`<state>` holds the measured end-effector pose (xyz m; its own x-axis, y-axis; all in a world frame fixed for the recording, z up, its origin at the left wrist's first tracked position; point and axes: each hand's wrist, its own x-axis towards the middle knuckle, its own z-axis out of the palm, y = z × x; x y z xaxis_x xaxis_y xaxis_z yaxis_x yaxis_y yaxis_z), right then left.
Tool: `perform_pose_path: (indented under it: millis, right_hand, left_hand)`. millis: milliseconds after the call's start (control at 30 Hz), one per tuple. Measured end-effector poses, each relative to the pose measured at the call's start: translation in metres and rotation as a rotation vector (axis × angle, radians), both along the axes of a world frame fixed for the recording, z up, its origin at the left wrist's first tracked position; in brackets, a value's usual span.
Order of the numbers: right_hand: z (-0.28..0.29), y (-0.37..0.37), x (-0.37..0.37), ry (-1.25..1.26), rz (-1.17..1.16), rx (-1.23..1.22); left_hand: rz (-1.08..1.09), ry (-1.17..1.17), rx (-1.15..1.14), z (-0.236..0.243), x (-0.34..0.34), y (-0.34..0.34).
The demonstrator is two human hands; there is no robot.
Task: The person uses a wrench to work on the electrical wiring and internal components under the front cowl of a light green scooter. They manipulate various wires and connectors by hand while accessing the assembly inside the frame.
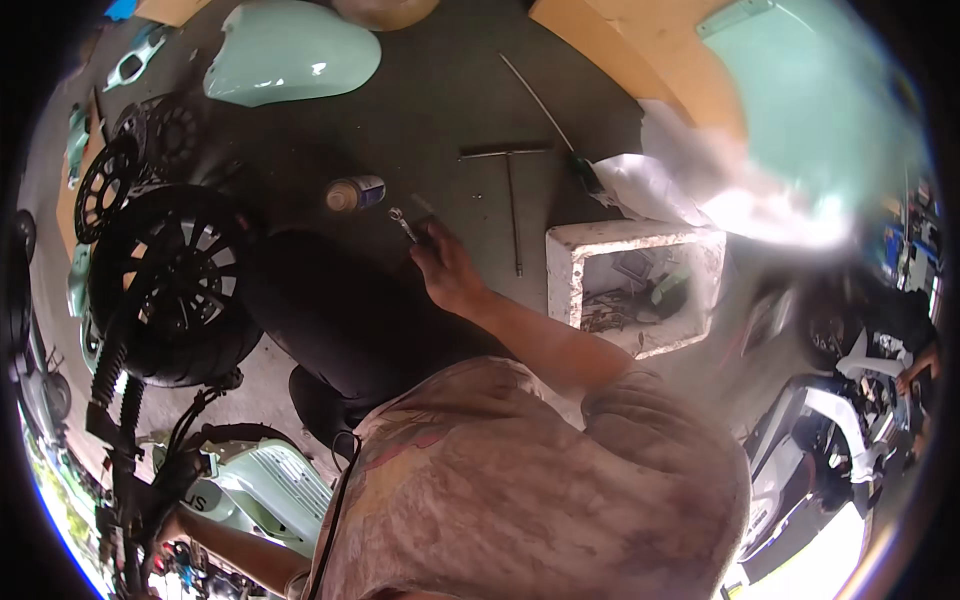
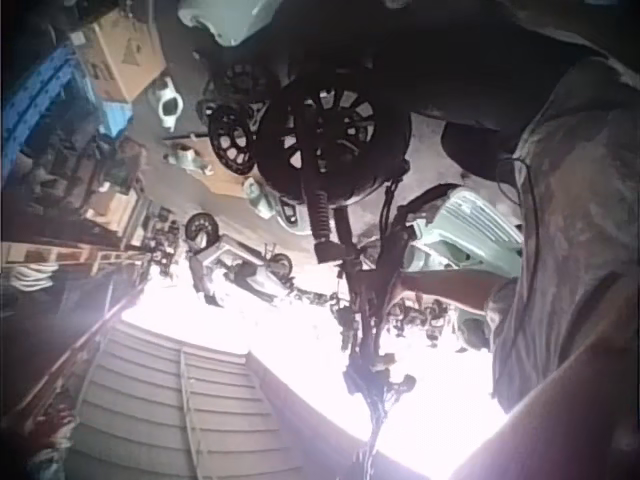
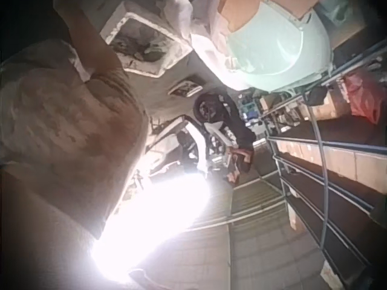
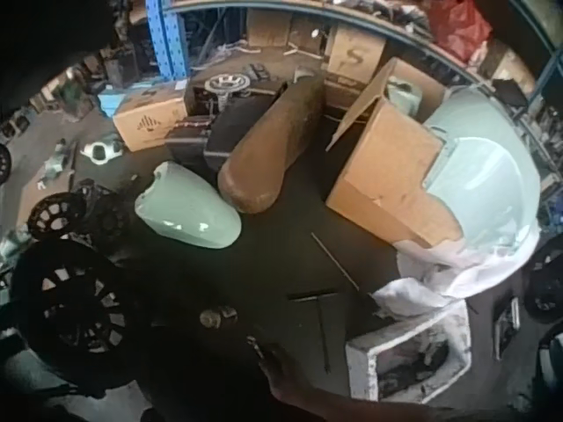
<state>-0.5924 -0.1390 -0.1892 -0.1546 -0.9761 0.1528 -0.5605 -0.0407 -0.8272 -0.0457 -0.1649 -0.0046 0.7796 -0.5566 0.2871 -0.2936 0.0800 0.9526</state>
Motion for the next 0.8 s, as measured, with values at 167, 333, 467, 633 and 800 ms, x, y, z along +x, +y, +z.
perform_pose_path:
  millis: [167,333,467,633,800]
  right_hand:
    - [-0.059,0.016,-0.045,-0.653,-0.416,0.633]
    - [-0.113,0.046,-0.061,-0.484,-0.427,0.752]
    - [-0.09,0.031,-0.038,-0.389,-0.308,0.648]
    - [0.015,-0.052,0.031,-0.72,0.128,0.368]
    - [0.105,-0.053,0.165,0.16,0.895,0.435]
  left_hand:
    - [-0.047,0.006,0.015,0.004,-0.02,-0.032]
    - [-0.03,0.05,-0.034,0.031,0.006,-0.002]
    - [-0.038,0.157,-0.155,0.048,0.025,0.017]
    - [-0.029,0.208,-0.312,0.051,0.047,0.045]
    - [0.023,0.13,-0.318,0.035,0.057,0.07]
